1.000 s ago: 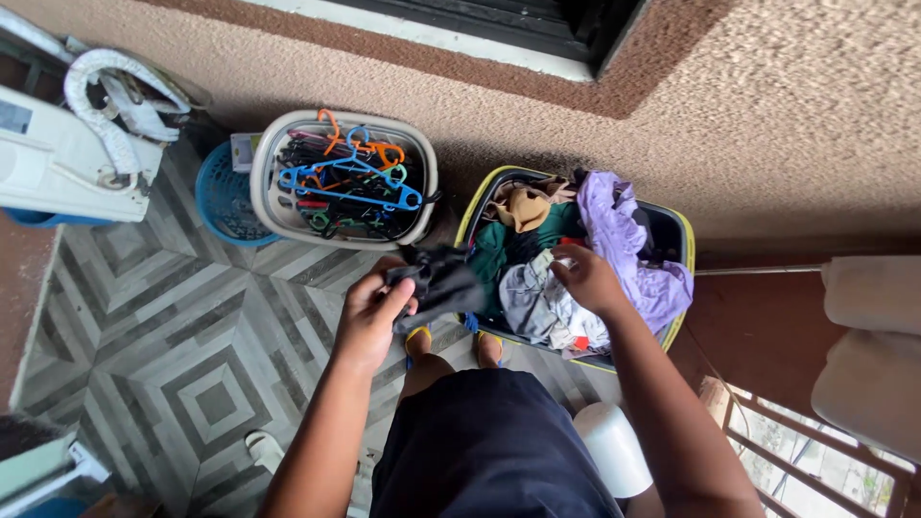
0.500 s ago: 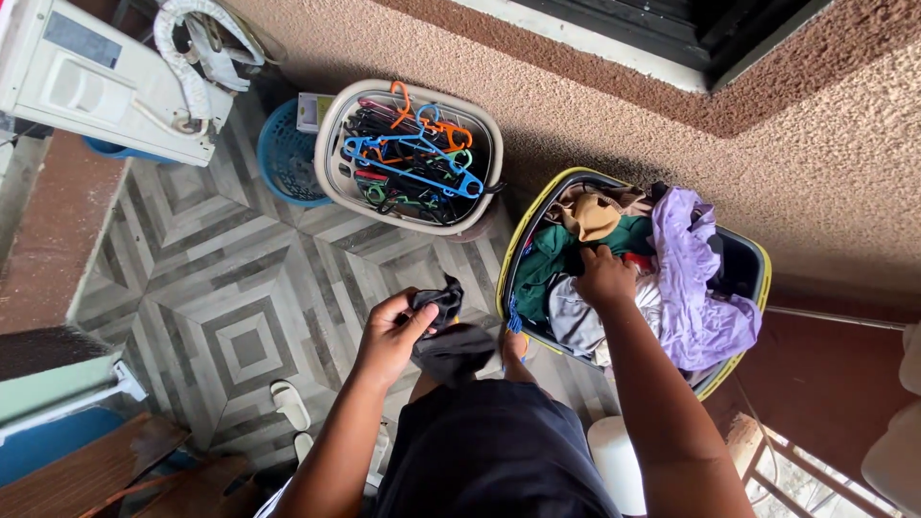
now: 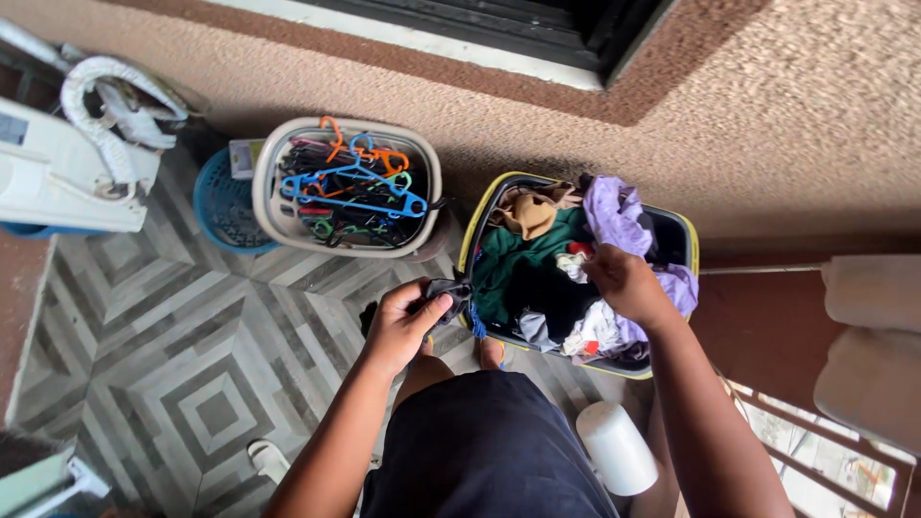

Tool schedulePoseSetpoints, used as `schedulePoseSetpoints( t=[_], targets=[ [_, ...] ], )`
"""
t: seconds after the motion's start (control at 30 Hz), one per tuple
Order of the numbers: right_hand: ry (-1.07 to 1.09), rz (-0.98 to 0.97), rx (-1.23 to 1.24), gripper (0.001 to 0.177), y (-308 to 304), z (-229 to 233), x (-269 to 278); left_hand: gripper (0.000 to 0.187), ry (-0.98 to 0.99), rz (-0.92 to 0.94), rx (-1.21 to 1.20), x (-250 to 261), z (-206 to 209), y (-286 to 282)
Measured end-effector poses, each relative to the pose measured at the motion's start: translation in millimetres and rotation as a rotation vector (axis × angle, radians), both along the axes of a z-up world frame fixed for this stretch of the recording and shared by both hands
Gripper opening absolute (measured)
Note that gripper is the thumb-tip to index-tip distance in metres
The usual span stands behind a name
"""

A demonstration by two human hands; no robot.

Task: Hanging various pieces of laundry on a drying rack and hangers.

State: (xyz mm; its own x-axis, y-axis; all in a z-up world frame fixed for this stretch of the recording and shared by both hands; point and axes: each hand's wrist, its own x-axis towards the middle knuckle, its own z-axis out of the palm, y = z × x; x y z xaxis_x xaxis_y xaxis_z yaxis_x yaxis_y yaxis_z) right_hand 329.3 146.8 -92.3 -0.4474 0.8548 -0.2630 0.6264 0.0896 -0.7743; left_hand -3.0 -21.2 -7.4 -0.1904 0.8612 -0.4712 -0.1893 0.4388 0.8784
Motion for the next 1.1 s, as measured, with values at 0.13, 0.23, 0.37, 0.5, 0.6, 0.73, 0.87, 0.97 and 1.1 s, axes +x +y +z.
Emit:
schedulePoseSetpoints(
  t=[0.13, 0.23, 0.37, 0.5, 0.6, 0.73, 0.87, 0.97, 1.1],
  targets=[
    [0.097, -0.008, 0.079, 0.012, -12.2, 9.3, 10.8, 0.016, 0.014, -0.061, 0.105, 8.6, -14.9, 10.5],
    [0.195, -0.208, 0.032, 0.015, -13.0, 38.9, 16.8, 0.017, 0.024, -0.108, 0.268, 9.2, -15.2, 16.4],
    [0.695, -0.389, 0.144, 0.020, -4.4, 138.5, 34.1, 0.017, -0.012, -0.093, 0.271, 12.8, -23.8, 20.0],
    [0.933, -0.340, 0.151, 0.030, -2.8, 209.4, 42.6, 0.017, -0.068, -0.079, 0.281, 20.3, -25.0, 27.8],
    [0.997, -0.246, 0.133, 0.031, -4.4, 217.0, 48.7, 0.018, -0.076, -0.077, 0.263, 28.7, -31.9, 34.5],
    [1.067, -0.279, 0.126, 0.026, -7.1, 229.1, 48.2, 0.020, -0.003, -0.143, 0.271, 48.0, -29.7, 48.0],
    [1.131, -0.445, 0.115, 0.027, -14.5, 223.1, 69.4, 0.032, 0.240, -0.331, 0.406, 78.7, 13.5, 67.2],
    [1.207, -0.449, 0.048, 0.029, -32.2, 241.4, 68.1, 0.054, 0.502, -0.434, 0.460, 98.5, 27.3, 69.9],
    [1.278, -0.363, -0.081, 0.028, -58.2, 271.0, 50.1, 0.069, 0.662, -0.465, 0.611, 126.7, 29.1, 61.0]
  ],
)
